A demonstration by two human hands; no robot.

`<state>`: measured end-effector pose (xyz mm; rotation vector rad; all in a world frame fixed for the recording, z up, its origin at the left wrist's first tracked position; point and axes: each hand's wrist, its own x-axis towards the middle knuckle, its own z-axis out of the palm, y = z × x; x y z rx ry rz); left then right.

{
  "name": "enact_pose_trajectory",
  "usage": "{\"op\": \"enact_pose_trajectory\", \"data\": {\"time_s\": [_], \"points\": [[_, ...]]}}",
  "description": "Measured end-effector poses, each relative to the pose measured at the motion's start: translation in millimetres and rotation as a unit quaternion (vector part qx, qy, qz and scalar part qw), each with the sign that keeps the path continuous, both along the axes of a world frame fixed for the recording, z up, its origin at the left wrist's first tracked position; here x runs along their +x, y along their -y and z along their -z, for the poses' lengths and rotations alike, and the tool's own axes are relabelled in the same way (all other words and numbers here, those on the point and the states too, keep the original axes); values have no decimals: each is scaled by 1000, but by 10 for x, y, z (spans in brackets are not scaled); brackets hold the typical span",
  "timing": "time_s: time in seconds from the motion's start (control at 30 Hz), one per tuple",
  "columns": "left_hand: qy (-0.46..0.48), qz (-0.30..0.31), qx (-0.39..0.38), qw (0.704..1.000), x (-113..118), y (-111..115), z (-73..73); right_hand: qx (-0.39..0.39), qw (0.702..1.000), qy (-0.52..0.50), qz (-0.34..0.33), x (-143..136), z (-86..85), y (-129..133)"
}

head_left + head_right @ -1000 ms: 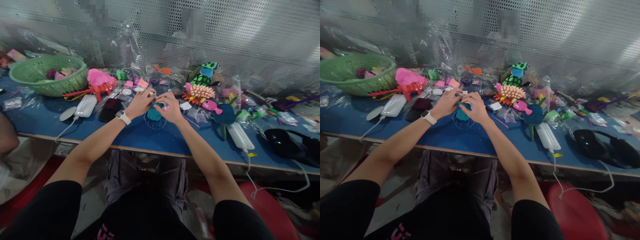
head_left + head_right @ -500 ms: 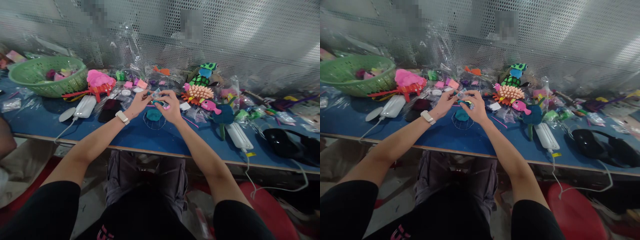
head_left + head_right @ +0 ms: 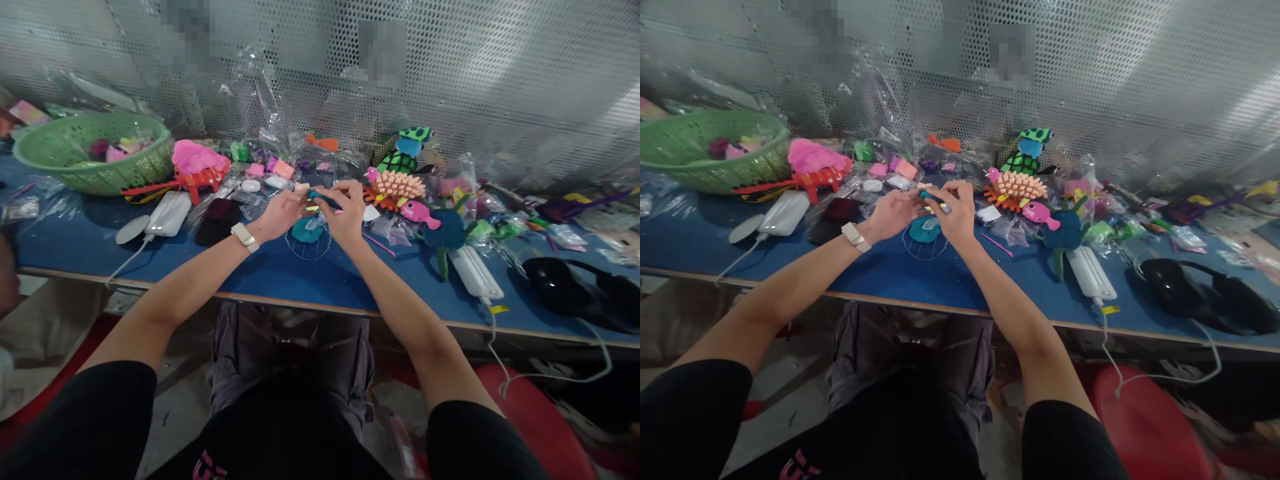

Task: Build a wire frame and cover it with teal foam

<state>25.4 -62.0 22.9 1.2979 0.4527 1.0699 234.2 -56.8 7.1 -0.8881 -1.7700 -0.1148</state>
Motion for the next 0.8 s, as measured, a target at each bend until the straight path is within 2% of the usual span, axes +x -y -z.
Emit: {"op": "enact_pose_trajectory", "data": {"time_s": [0.2, 0.37, 0.6, 0.7, 0.8], "points": [[41, 31, -14, 999, 65, 75, -2, 19, 999, 40, 20, 6, 23, -69], [-16, 35, -53, 998, 39, 10, -38, 2, 999, -39, 29, -8, 13, -7], [-27, 14, -48, 998, 136, 143, -57, 21, 999, 12, -43, -194, 23, 81], [-53, 23, -30, 998, 106, 113, -52, 7, 999, -9, -40, -193, 11, 100], [-56, 37, -18, 998, 73, 36, -2, 13, 998, -68, -6, -143, 2, 92]]}}
